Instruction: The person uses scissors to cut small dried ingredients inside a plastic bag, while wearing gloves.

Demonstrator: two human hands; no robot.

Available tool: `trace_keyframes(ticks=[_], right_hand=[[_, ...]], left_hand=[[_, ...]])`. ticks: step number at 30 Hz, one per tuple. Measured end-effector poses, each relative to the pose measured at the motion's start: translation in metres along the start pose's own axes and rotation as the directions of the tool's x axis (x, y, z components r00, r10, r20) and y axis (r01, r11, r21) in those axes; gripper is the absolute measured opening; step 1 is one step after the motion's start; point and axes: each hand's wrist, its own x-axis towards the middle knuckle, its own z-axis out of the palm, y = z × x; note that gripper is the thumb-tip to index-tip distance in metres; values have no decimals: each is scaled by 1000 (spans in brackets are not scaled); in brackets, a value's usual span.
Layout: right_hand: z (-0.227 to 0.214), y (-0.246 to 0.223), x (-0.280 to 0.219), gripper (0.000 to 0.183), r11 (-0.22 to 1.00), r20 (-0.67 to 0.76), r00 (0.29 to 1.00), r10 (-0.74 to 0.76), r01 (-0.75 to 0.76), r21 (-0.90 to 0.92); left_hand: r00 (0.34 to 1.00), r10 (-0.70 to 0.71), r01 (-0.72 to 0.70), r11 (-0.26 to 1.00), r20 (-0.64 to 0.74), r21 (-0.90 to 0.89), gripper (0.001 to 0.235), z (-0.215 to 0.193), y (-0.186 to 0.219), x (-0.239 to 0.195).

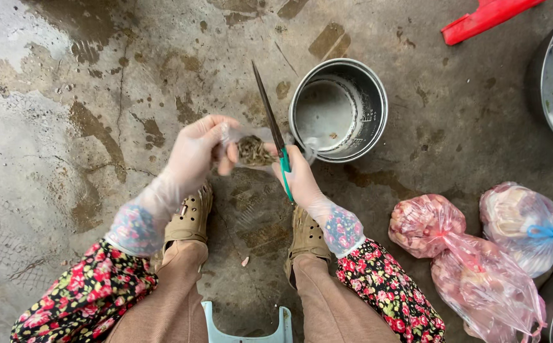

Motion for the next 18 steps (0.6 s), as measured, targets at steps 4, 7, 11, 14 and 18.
trace_keyframes(ticks=[4, 7, 11, 14, 18], right_hand=[[-8, 64, -28, 33, 902, -174, 947, 270, -313, -299], [-19, 76, -41, 34, 908, -197, 952, 234, -287, -307], [-21, 70, -42, 40, 916, -164, 967, 192, -237, -324], [-27, 59, -44, 41, 915, -173, 967, 184, -233, -329], [-25, 40, -33, 43, 957, -211, 977, 42, -100, -272]], left_hand=[[940, -205, 92, 922, 272, 375, 38, -36, 15, 6], [877, -475, 150, 125, -74, 981, 43, -31, -7, 20], [972, -94, 231, 269, -213, 935, 35, -28, -19, 39], [767, 640, 10, -81, 44, 997, 20, -9, -12, 26], [975, 159, -189, 211, 157, 959, 12, 43, -19, 29]])
